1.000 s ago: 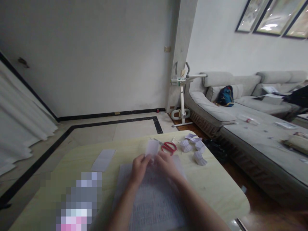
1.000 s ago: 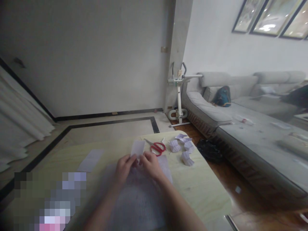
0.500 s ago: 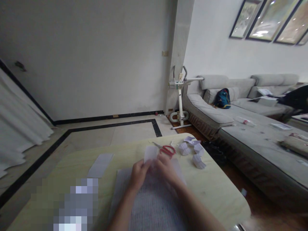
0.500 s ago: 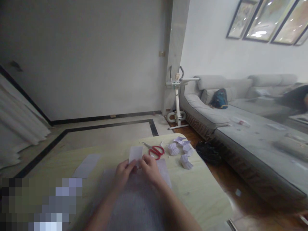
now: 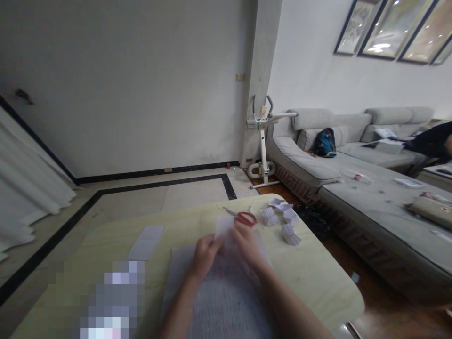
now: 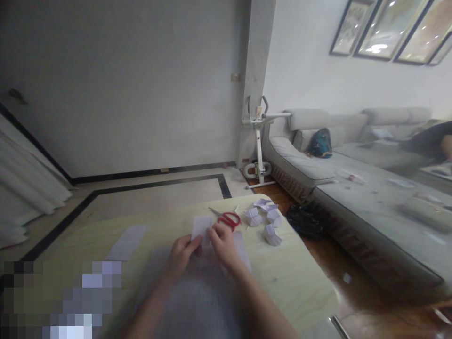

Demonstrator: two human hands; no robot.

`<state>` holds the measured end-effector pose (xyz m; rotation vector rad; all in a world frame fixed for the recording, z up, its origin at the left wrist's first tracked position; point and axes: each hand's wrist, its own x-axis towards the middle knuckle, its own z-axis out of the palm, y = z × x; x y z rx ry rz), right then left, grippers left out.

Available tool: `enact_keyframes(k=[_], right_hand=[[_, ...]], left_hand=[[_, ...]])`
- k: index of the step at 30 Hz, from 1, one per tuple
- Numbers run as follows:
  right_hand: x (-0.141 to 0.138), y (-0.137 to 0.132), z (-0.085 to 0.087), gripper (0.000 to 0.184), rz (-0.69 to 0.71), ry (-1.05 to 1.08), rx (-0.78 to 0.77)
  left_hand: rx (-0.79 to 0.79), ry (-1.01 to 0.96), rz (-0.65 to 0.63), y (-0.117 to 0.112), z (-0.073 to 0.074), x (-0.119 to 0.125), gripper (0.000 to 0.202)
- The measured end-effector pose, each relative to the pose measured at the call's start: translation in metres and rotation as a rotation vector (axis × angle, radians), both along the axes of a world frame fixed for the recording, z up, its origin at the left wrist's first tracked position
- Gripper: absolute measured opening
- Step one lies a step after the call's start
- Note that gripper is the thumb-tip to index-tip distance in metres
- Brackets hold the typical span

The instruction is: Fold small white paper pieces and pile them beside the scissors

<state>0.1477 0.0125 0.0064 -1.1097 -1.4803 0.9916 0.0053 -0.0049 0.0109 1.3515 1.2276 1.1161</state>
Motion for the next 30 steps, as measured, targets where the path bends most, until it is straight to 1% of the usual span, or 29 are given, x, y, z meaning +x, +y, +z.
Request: enact_keyframes(k=[3,8,14,16,18,20,22,27,30], right_hand=[[0.002,0.001,0.002,0.026,-0.036,-0.002,0.008],[0.007,0.003,0.006,0.029,-0.13,0.044,0.04],[0.007,0.004,0.006,0.027,-0.138,0.121,0.024],[0.01,0.007,0.005,0.027,-0.218,0.198,0.014],[0.013,0.012,0.004,0.028,-0.333,0.297,0.001],[0.015,0.015,0.002,0.027,-0.381,0.338,-0.012],[0.014,0.016,0.0,0.024,-0.333,0.303,-0.013],[0.004,0.007,0.001,0.015,-0.116,0.154,-0.02],[0.001,0.004,-0.002,0.009,-0.021,0.058,-0.006]], left_hand=[[-0.001,-0.002,-0.017,0.0,-0.002,0.0,0.041],[-0.049,-0.009,-0.089,-0.002,-0.002,0.002,0.038],[-0.031,0.013,-0.105,-0.003,-0.001,0.002,0.038],[-0.047,0.01,-0.107,-0.003,-0.002,0.002,0.038],[-0.058,0.014,-0.094,-0.002,-0.003,0.001,0.039],[-0.044,0.014,-0.049,-0.002,-0.003,0.002,0.039],[-0.019,0.009,0.011,-0.001,-0.003,0.002,0.04],[-0.011,-0.007,0.118,0.002,-0.008,0.0,0.041],[-0.005,-0.016,0.201,0.004,-0.01,-0.001,0.04]])
